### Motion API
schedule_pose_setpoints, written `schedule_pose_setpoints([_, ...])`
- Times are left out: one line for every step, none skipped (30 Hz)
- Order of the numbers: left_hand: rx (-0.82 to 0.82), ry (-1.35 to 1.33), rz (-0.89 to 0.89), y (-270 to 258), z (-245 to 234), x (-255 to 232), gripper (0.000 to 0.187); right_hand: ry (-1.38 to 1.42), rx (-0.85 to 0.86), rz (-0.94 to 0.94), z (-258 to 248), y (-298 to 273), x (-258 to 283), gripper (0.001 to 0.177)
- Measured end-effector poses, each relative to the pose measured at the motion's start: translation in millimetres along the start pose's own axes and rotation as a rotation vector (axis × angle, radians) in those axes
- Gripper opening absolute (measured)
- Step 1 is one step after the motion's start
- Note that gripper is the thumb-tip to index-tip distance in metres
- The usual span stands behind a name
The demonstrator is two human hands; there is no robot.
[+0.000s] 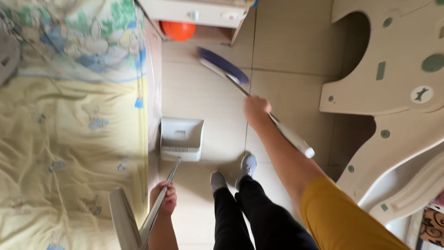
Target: The person is sweeping the floor and tidying up objects in a child's bedroom.
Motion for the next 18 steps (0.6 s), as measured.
schedule_pose_setpoints([0.008, -0.016, -0.005, 0, -5, 0, 0.012, -0.052, -0.024, -0.094, -7, 0, 28, 0.018])
schedule_pose_setpoints([0.017, -0.033, -0.01, -2, -10, 0, 0.012, -0.103, -0.048, -0.19, -15, 0, 55, 0.018])
schedule_pose_setpoints([0.014, -0.041, -0.012, 2, -5, -3, 0.012, -0.109, -0.044, -0.194, -16, -5, 72, 0.018])
schedule_pose_setpoints([-0.005, -0.028, -0.007, 4, -1, -5, 0.012, -0.151, -0.03, -0.238, -17, -12, 90, 0.024])
schedule_pose_setpoints([-0.023, -0.012, 0.003, 3, 5, -11, 0.012, -0.189, -0.019, -0.283, -21, -19, 110, 0.033])
schedule_pose_setpoints([-0.025, -0.016, 0.004, 4, 5, -14, 0.012, -0.19, -0.018, -0.287, -5, -34, 111, 0.033])
schedule_pose_setpoints([-0.039, 0.008, -0.001, 7, 6, -16, 0.013, -0.169, -0.021, -0.393, 10, -50, 116, 0.026])
schedule_pose_setpoints([-0.052, 0.032, -0.007, 10, 9, -17, 0.013, -0.147, -0.025, -0.498, 25, -67, 120, 0.02])
schedule_pose_setpoints([-0.045, 0.034, -0.007, 17, 7, -17, 0.013, -0.15, -0.031, -0.494, 28, -84, 114, 0.02])
schedule_pose_setpoints([-0.042, 0.039, -0.031, 25, 6, -13, 0.014, -0.164, 0.052, -0.531, 38, -104, 108, 0.018])
schedule_pose_setpoints([-0.036, 0.053, -0.055, 35, 7, -14, 0.016, -0.173, 0.131, -0.561, 48, -122, 103, 0.018])
schedule_pose_setpoints([-0.027, 0.064, -0.055, 40, 12, -16, 0.016, -0.17, 0.121, -0.55, 45, -122, 85, 0.018])
schedule_pose_setpoints([-0.021, 0.085, -0.068, 43, 14, -15, 0.017, -0.059, 0.167, -0.491, 46, -127, 63, 0.023])
schedule_pose_setpoints([-0.015, 0.106, -0.081, 47, 16, -11, 0.018, 0.053, 0.21, -0.43, 48, -132, 41, 0.029])
schedule_pose_setpoints([-0.009, 0.124, -0.092, 39, 25, 0, 0.018, 0.06, 0.206, -0.41, 46, -133, 7, 0.029])
schedule_pose_setpoints([0.091, 0.146, -0.036, 30, 40, 8, 0.013, 0.108, 0.208, -0.317, 44, -134, -31, 0.04])
schedule_pose_setpoints([0.192, 0.171, 0.018, 19, 54, 15, 0.012, 0.159, 0.209, -0.223, 43, -138, -69, 0.054])
schedule_pose_setpoints([0.197, 0.191, 0.005, 19, 47, 24, 0.012, 0.171, 0.205, -0.202, 26, -154, -96, 0.054])
Point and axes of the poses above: each hand's wrist, its own y-axis towards the middle knuckle, its own z-axis out of the palm, x = y × z, the point moved 7 cm from there along y, towards the middle knuckle, and after that the axes turned 7 degrees about -x, right-handed, at the moved point
